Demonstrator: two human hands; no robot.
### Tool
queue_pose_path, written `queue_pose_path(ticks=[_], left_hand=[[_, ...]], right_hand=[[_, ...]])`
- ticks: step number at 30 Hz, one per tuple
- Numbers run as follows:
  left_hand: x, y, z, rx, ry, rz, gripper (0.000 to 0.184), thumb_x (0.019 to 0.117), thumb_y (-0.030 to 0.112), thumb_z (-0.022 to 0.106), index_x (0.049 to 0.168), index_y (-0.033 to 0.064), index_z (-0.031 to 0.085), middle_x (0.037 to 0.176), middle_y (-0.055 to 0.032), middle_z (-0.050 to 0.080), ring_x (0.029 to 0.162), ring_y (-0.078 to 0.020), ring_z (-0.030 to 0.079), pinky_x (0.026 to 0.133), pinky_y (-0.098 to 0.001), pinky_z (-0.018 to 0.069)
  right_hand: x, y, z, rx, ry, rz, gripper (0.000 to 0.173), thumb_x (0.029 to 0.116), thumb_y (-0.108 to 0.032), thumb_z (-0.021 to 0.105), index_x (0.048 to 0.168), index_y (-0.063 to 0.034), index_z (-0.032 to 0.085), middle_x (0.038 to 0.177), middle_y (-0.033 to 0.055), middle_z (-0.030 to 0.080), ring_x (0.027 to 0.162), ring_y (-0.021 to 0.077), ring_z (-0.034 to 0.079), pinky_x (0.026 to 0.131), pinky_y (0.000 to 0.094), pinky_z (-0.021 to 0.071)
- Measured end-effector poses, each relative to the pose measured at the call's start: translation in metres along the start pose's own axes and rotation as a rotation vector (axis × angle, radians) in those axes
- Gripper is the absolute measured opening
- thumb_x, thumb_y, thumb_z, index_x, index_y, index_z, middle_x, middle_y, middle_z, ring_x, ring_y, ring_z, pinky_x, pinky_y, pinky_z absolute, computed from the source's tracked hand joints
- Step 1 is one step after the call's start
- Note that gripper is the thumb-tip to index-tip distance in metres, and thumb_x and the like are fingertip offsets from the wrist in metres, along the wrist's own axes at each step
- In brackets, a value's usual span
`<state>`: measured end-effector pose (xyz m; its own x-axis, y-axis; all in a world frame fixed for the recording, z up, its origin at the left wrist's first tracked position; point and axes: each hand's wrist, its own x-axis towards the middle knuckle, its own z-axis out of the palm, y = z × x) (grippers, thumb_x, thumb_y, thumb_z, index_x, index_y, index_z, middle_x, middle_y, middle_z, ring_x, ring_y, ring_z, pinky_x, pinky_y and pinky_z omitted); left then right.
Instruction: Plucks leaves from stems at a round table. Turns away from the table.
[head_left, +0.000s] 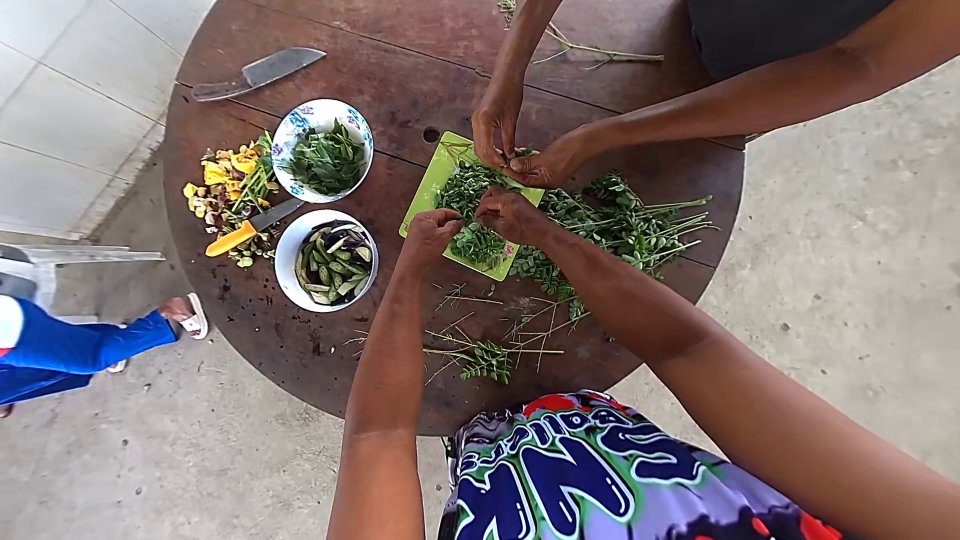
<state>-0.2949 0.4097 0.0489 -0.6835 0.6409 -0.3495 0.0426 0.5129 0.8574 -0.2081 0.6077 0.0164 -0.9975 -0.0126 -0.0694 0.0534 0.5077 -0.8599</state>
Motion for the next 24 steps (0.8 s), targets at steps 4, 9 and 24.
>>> queue_pose_path(ticks=[4,9,24], left_hand=[[0.004,-0.015,-0.003,0.125,0.065,-0.039,0.023,0.1027,0.022,0.065,0.107,0.0014,0.075,0.093,-0.0108,0.074,0.083,-0.0159,0.067,0.083,-0.0386,0.0545],[-0.001,-0.031,0.015,0.587,0.023,-0.069,0.037,0.0978,0.029,0.071,0.124,0.0037,0.07,0.129,-0.0233,0.063,0.122,-0.0402,0.061,0.103,-0.0588,0.0498],[-0.014,-0.023,0.045,0.583,-0.016,0.096,0.022,0.1023,0.016,0.061,0.113,0.0013,0.074,0.111,-0.0209,0.068,0.11,-0.0373,0.065,0.098,-0.0544,0.0518]], right_hand=[[-0.027,-0.004,-0.015,-0.033,-0.109,0.178,0.026,0.1058,-0.022,0.058,0.109,-0.0033,0.076,0.11,0.0156,0.067,0.1,0.0274,0.065,0.093,0.0476,0.0525],[-0.083,0.006,0.007,-0.095,-0.588,0.254,0.033,0.1062,-0.018,0.056,0.133,-0.0014,0.064,0.12,0.0195,0.067,0.109,0.0314,0.066,0.101,0.0515,0.0499],[-0.057,0.003,0.014,0.099,-0.12,0.216,0.044,0.1036,-0.013,0.06,0.147,-0.0067,0.053,0.146,0.0193,0.053,0.112,0.0305,0.067,0.094,0.0463,0.0571]])
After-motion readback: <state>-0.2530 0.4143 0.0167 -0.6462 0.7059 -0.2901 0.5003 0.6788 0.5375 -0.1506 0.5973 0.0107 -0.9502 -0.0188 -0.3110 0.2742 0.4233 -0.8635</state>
